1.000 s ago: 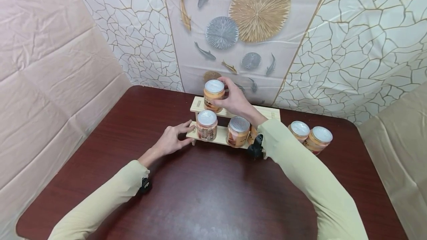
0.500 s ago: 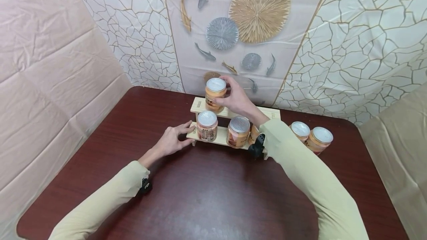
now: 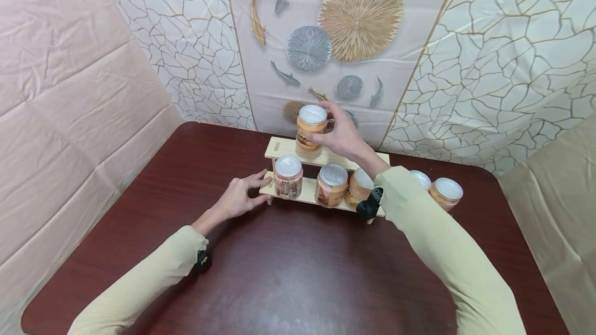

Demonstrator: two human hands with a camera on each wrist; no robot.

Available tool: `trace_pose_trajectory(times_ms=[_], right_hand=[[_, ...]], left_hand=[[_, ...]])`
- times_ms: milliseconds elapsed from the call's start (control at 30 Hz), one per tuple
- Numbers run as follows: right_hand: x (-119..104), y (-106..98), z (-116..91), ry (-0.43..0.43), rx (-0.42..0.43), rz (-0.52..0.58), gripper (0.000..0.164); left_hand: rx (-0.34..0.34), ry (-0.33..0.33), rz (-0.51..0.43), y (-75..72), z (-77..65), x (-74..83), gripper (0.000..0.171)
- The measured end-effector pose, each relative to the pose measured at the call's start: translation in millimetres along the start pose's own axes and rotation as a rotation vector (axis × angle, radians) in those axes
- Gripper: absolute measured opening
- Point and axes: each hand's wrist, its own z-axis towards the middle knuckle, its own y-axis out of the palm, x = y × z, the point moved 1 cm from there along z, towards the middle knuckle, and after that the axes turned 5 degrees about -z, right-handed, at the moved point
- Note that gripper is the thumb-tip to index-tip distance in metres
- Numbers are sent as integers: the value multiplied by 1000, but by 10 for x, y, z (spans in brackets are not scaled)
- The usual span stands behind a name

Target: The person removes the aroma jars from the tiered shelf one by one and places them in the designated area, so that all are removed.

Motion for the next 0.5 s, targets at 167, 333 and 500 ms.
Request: trace_pose_trajectory(times_ms=[167,333,500], right_hand=[[1,-103,-70,5,11,23,76],[9,-232,-156,4,37,9,76],[33,-373,-249,-14,75,-38,76]], left_hand=[[1,-7,3,2,-4,-8,47],[0,-4,3,7,-6,-3,47],[3,-3,3,12,-5,-3,47]])
